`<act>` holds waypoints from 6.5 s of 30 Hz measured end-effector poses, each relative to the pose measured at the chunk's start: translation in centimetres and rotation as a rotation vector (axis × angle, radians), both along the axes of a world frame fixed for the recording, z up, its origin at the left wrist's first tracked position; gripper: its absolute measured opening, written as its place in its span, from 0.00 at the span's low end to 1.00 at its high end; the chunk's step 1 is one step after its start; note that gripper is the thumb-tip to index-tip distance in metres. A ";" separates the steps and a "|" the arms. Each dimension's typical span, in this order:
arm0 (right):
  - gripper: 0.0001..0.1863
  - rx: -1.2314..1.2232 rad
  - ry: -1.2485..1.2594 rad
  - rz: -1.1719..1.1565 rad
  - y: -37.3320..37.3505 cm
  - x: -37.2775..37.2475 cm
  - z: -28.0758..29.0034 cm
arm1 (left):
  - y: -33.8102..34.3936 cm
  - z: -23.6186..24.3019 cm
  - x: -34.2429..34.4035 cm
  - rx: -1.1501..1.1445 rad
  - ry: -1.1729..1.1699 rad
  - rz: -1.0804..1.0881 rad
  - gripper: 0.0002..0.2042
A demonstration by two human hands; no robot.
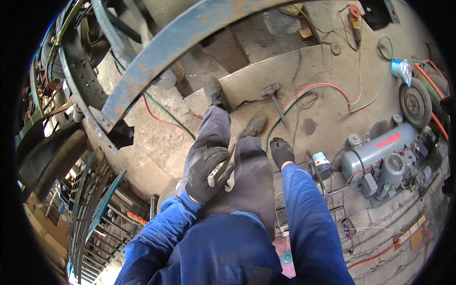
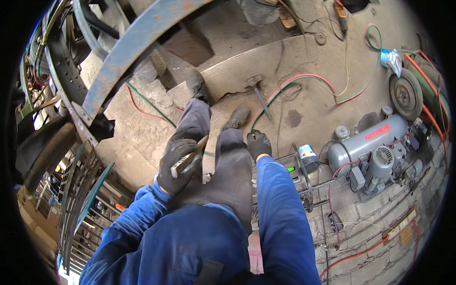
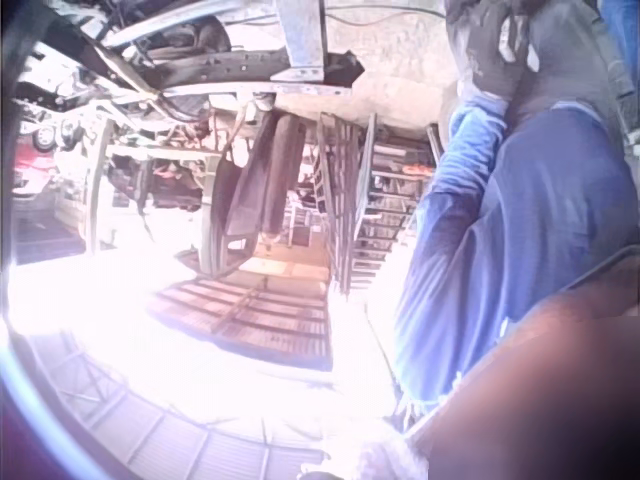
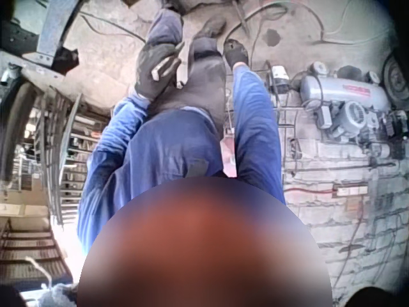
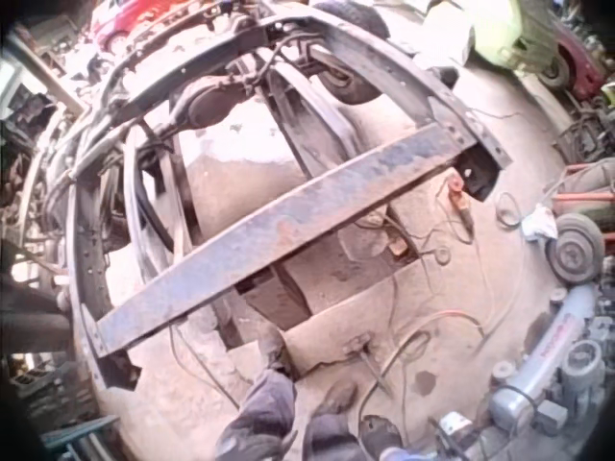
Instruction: The person sits under a vehicle chassis and uses a hammer to tap a metal bracket into place. They then walk to a bench grinder and grind a metal bar, producing sparks. Finally, they return to the chassis and use a hammer to adjust the bracket again.
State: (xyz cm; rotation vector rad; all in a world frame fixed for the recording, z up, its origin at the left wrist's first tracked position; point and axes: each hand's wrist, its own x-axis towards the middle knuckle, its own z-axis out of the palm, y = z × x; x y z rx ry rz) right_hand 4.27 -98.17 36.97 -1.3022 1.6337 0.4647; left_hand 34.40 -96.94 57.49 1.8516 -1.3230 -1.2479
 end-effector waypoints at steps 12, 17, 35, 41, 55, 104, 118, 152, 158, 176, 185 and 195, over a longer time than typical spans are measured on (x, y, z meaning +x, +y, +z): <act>0.28 -0.254 0.028 -0.051 2.1 -7.4 -15.8 | -2.3 -11.8 -9.7 0.064 0.227 -0.491 0.12; 0.37 -0.137 0.037 -0.069 0.7 -11.0 -26.5 | -4.9 -17.4 -9.4 0.076 0.156 -0.651 0.11; 0.22 -0.223 0.246 0.134 -2.3 -9.7 -31.3 | -7.2 -19.9 -7.9 -0.018 0.089 -0.666 0.15; 0.29 -0.076 0.263 0.191 -4.8 -10.7 -16.0 | -6.1 -8.2 -4.6 -0.020 0.080 -0.442 0.17; 0.18 0.005 -0.089 0.101 -8.3 -8.9 26.1 | -4.6 16.7 21.9 -0.522 0.060 0.914 0.13; 0.12 0.136 -0.454 0.364 -38.6 12.1 30.2 | -11.9 3.8 28.0 -0.303 -0.485 1.339 0.18; 0.09 0.042 -0.469 0.404 -38.5 12.0 29.1 | -10.7 4.1 26.7 -0.125 -0.688 1.076 0.19; 0.08 0.076 -0.444 0.498 -38.7 13.6 28.9 | -10.8 3.7 28.7 -0.025 -0.791 1.032 0.15; 0.08 0.106 -0.442 0.503 -38.8 14.3 29.1 | -10.4 3.2 28.6 -0.055 -0.853 1.003 0.13; 0.18 -0.197 -0.937 0.680 -32.8 36.3 35.4 | -7.8 0.3 29.8 0.088 -0.833 0.990 0.20; 0.21 -0.274 -0.907 0.864 -25.7 45.3 35.0 | -7.7 0.1 28.8 0.055 -0.897 0.919 0.20; 0.28 -0.202 -1.393 0.321 -29.8 46.8 45.8 | -8.4 -0.2 28.9 0.060 -0.803 0.984 0.13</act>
